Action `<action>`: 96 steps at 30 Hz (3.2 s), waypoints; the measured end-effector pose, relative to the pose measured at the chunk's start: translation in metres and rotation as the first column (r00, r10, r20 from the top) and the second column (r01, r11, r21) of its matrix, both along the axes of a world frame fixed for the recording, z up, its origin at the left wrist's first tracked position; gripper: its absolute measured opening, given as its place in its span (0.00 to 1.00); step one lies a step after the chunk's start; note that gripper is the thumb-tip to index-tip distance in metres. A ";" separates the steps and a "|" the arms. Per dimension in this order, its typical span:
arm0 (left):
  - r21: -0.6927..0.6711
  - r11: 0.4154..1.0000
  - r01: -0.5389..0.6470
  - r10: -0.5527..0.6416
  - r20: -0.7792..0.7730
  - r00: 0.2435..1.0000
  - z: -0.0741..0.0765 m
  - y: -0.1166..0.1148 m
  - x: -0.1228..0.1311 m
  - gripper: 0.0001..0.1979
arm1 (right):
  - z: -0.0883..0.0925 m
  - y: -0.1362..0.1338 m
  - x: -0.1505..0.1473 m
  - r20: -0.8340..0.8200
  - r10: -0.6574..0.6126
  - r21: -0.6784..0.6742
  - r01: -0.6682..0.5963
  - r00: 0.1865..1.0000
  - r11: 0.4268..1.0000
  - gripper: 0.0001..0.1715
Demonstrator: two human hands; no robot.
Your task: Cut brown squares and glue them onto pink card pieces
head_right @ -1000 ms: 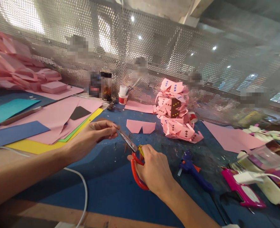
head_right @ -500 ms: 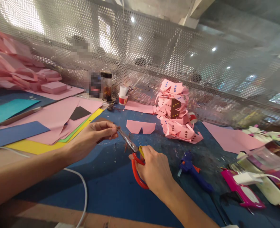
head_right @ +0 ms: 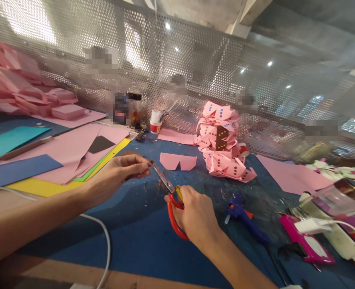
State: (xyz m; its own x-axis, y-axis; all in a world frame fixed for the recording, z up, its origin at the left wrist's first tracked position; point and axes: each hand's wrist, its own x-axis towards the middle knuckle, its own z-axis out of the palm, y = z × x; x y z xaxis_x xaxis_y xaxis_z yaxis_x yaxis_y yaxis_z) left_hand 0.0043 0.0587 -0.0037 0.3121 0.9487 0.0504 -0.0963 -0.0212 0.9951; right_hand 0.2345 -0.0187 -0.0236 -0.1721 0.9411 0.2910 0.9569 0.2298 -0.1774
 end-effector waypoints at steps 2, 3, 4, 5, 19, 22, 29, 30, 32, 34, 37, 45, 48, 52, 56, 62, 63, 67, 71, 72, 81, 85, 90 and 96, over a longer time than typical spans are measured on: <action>0.001 1.000 0.000 0.000 -0.001 1.000 0.000 0.000 0.000 0.10 | -0.001 0.000 0.000 0.005 0.001 0.005 -0.001 1.000 1.000 0.17; 0.003 1.000 -0.001 0.001 0.001 1.000 0.000 0.000 0.000 0.10 | -0.001 0.000 0.000 0.006 0.004 0.007 -0.004 1.000 1.000 0.17; 0.005 1.000 -0.002 0.002 0.002 1.000 0.000 0.000 0.000 0.10 | -0.002 0.001 0.001 0.005 0.011 0.011 -0.011 1.000 1.000 0.17; 0.009 1.000 -0.001 0.001 0.003 1.000 0.000 0.000 0.000 0.10 | -0.002 0.001 0.001 0.005 0.018 0.015 -0.018 1.000 1.000 0.18; 0.044 0.999 -0.010 0.009 0.018 1.000 0.002 -0.001 0.000 0.10 | 0.005 0.000 0.000 0.071 0.007 0.033 -0.009 0.997 0.999 0.23; 0.053 0.999 -0.006 0.006 0.002 1.000 0.001 -0.001 -0.001 0.08 | 0.003 0.000 0.000 0.083 0.012 0.047 -0.016 0.996 0.999 0.24; 0.053 0.999 0.006 -0.006 -0.012 1.000 0.000 0.001 -0.001 0.08 | 0.002 0.000 -0.001 0.060 0.032 0.060 -0.035 0.998 0.998 0.22; 0.051 0.999 0.006 -0.006 -0.013 1.000 0.000 0.001 -0.001 0.08 | 0.002 0.000 -0.001 0.055 0.032 0.055 -0.035 0.998 0.998 0.22; 0.049 0.999 0.002 -0.001 -0.012 1.000 0.000 0.000 -0.001 0.08 | 0.002 0.000 -0.001 0.047 0.031 0.049 -0.034 0.998 0.998 0.21; 0.053 0.999 -0.004 0.004 -0.017 1.000 0.000 0.000 -0.001 0.08 | 0.001 0.000 0.000 0.039 0.033 0.046 -0.035 0.999 0.998 0.21; 0.065 0.998 0.000 0.002 -0.038 0.999 0.001 0.000 0.000 0.07 | -0.001 0.001 0.001 0.039 0.029 0.046 -0.031 0.999 0.998 0.21; 0.062 0.998 0.011 -0.009 -0.031 0.999 -0.001 0.001 -0.001 0.09 | -0.003 0.000 0.004 0.079 0.026 0.093 -0.034 0.997 0.995 0.21; 0.060 0.998 0.010 -0.008 -0.026 1.000 -0.001 0.001 -0.001 0.09 | -0.004 0.001 0.004 0.080 0.031 0.104 -0.039 0.996 0.994 0.20; 0.062 0.998 0.011 -0.009 -0.030 1.000 0.000 0.001 0.000 0.10 | -0.004 0.002 0.005 0.080 0.034 0.117 -0.043 0.996 0.992 0.20; 0.061 0.998 0.016 -0.015 -0.019 1.000 -0.001 0.002 -0.001 0.10 | -0.003 0.001 0.005 0.087 0.026 0.120 -0.036 0.996 0.992 0.20; 0.059 0.997 0.040 -0.040 -0.011 0.999 -0.002 0.002 -0.001 0.10 | -0.002 0.000 0.004 0.064 0.023 0.104 -0.030 0.998 0.994 0.20; 0.057 0.998 0.041 -0.041 -0.012 0.999 -0.002 0.002 -0.001 0.11 | -0.002 0.000 0.004 0.059 0.023 0.102 -0.029 0.998 0.994 0.19; 0.030 0.998 0.048 -0.048 0.018 0.999 0.000 0.002 0.000 0.11 | -0.001 0.002 0.003 0.047 0.018 0.100 -0.023 0.999 0.995 0.18; 0.012 0.999 0.046 -0.047 0.016 0.999 0.000 0.002 0.000 0.11 | -0.002 0.002 0.004 0.045 0.017 0.103 -0.021 0.999 0.994 0.18; 0.012 0.999 0.046 -0.046 0.008 0.999 0.000 0.002 -0.001 0.11 | -0.002 0.002 0.004 0.047 0.016 0.104 -0.021 0.999 0.994 0.18; 0.000 1.000 0.030 -0.030 -0.034 0.999 -0.002 0.002 -0.001 0.11 | -0.004 0.002 0.004 0.054 0.003 0.093 -0.008 0.999 0.996 0.17; 0.016 0.999 0.031 -0.030 -0.027 0.999 -0.001 0.002 -0.001 0.11 | -0.004 0.002 0.004 0.040 -0.005 0.068 0.002 0.999 0.998 0.17; 0.016 1.000 0.015 -0.015 -0.016 1.000 0.000 0.002 -0.002 0.11 | 0.001 0.000 0.004 -0.006 0.028 0.077 -0.027 1.000 0.997 0.17; 0.030 1.000 -0.003 0.003 0.007 1.000 0.002 0.000 -0.002 0.09 | 0.003 0.000 0.002 0.041 0.018 0.063 -0.021 0.999 0.998 0.19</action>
State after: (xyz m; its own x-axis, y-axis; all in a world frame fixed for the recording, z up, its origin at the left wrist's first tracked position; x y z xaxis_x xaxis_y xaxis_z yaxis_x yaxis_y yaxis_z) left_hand 0.0025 0.0591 -0.0021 0.3091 0.9476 0.0808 -0.1036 -0.0510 0.9933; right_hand 0.2368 -0.0188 -0.0203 -0.2030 0.9174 0.3424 0.9583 0.2580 -0.1230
